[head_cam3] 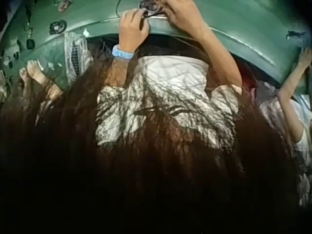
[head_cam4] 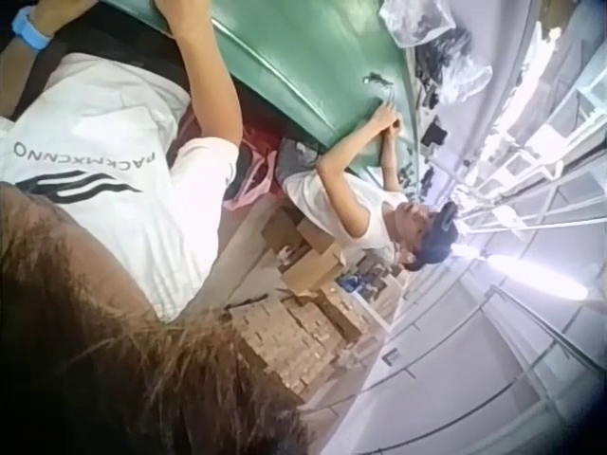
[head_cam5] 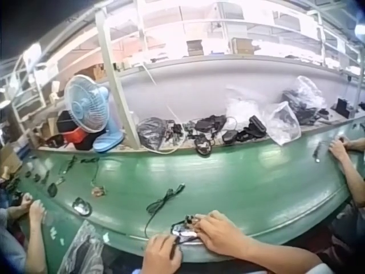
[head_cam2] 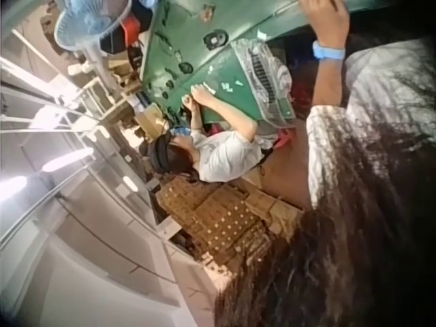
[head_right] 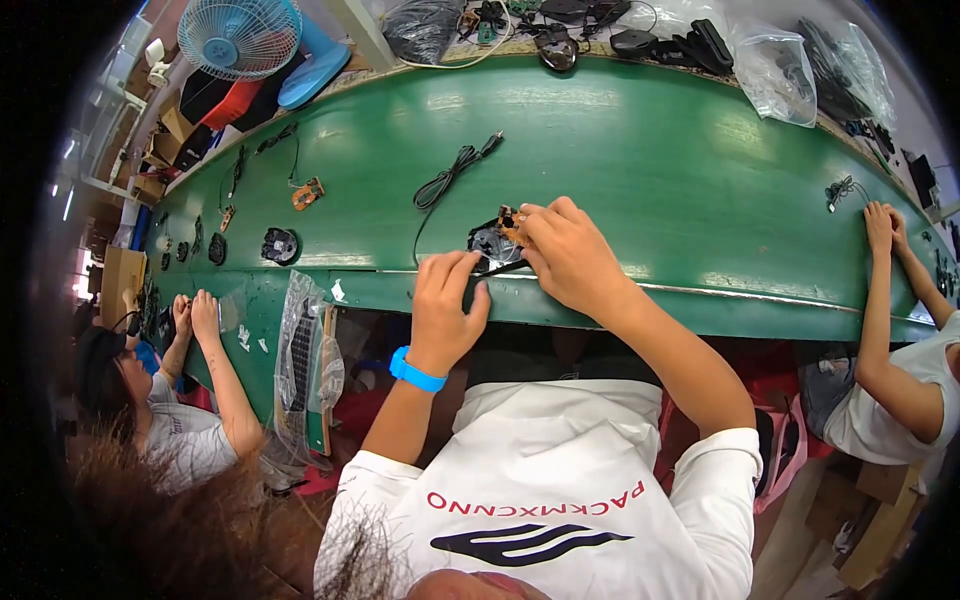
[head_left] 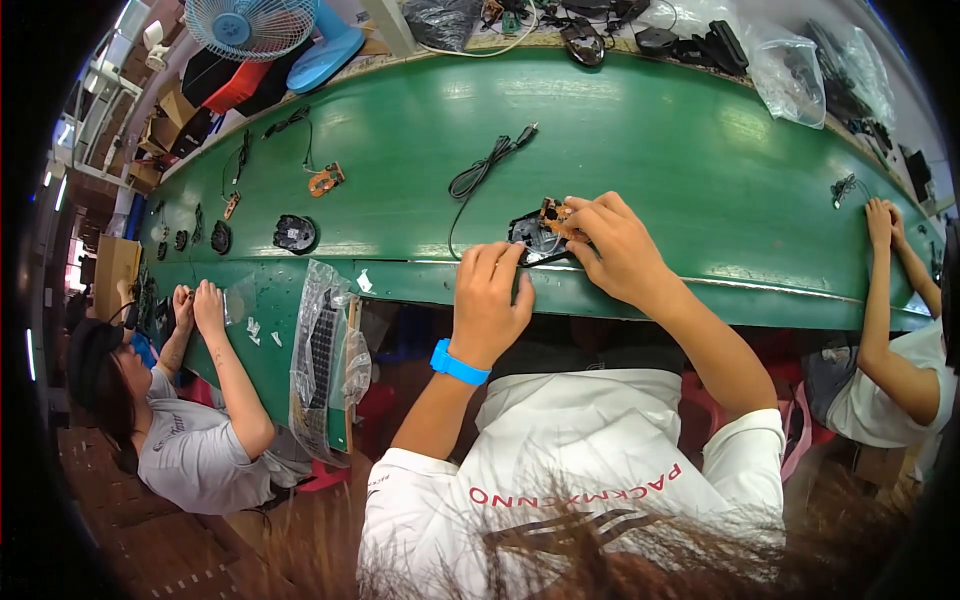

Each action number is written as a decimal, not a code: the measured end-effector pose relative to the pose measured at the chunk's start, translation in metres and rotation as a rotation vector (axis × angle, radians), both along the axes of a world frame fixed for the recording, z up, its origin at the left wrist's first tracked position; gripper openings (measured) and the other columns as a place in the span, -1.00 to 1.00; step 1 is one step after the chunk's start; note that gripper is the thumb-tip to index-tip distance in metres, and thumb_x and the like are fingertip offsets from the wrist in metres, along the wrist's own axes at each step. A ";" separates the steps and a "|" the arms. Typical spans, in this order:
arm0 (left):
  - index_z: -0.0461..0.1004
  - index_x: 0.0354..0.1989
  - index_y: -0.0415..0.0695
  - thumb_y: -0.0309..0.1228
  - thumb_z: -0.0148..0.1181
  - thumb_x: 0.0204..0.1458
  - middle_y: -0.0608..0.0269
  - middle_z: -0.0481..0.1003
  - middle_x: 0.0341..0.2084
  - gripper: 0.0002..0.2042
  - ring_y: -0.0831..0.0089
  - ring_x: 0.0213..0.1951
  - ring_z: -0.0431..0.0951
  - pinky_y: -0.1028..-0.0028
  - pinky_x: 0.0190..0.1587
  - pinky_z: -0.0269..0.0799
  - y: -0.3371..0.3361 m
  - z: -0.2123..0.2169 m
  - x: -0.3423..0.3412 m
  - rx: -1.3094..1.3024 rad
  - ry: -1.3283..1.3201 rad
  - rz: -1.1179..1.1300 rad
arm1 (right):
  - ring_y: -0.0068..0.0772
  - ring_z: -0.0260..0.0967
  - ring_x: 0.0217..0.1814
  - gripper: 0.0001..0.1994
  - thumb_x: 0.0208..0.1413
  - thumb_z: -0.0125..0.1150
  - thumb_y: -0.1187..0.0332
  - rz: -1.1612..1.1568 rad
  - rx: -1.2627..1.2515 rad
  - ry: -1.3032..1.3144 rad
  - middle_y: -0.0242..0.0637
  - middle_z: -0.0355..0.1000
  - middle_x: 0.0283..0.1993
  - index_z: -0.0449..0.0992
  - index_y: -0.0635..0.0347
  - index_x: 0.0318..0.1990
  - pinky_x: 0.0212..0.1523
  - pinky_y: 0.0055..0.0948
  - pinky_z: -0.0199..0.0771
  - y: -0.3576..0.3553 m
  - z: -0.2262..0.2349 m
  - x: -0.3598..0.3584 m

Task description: Assembling electronic computer mice on a manual production line.

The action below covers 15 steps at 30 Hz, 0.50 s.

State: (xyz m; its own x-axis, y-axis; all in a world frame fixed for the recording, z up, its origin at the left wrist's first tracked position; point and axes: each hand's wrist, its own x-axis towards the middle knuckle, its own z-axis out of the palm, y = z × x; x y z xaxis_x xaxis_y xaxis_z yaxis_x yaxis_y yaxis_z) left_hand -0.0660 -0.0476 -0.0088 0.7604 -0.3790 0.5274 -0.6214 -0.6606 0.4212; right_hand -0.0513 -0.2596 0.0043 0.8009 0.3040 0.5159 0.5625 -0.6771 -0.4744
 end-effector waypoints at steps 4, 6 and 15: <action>0.50 -0.07 -0.25 -0.54 0.22 -0.11 0.05 0.46 -0.15 -0.65 0.05 -0.07 0.42 0.15 0.00 0.36 -0.007 -0.005 -0.004 0.070 -0.048 0.062 | -0.05 0.35 -0.07 -0.75 -0.08 0.33 0.54 0.011 -0.068 0.013 -0.13 0.47 0.02 0.46 0.24 -0.21 -0.02 -0.19 0.41 0.000 0.007 0.004; 0.50 -0.05 -0.24 -0.53 0.21 -0.12 0.07 0.46 -0.13 -0.63 0.06 -0.05 0.41 0.15 0.02 0.35 -0.008 -0.006 -0.005 0.111 -0.030 0.080 | -0.04 0.35 -0.06 -0.76 -0.05 0.29 0.57 0.026 -0.129 0.039 -0.11 0.46 0.01 0.45 0.24 -0.19 -0.02 -0.18 0.42 -0.001 0.012 0.006; 0.52 -0.02 -0.15 -0.50 0.17 -0.10 0.02 0.41 -0.05 -0.62 0.01 0.00 0.36 0.12 0.05 0.32 -0.012 -0.006 -0.007 0.122 0.013 0.053 | -0.06 0.39 -0.07 -0.74 -0.01 0.23 0.59 0.027 -0.272 0.047 -0.13 0.45 -0.01 0.46 0.27 -0.12 -0.06 -0.20 0.47 -0.005 0.012 0.006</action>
State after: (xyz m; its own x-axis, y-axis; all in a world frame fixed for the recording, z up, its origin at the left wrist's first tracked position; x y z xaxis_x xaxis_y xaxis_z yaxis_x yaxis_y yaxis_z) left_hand -0.0733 -0.0594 -0.0146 0.7873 -0.3992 0.4698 -0.5796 -0.7390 0.3434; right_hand -0.0455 -0.2641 0.0160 0.8120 0.4475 0.3746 0.5635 -0.7682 -0.3038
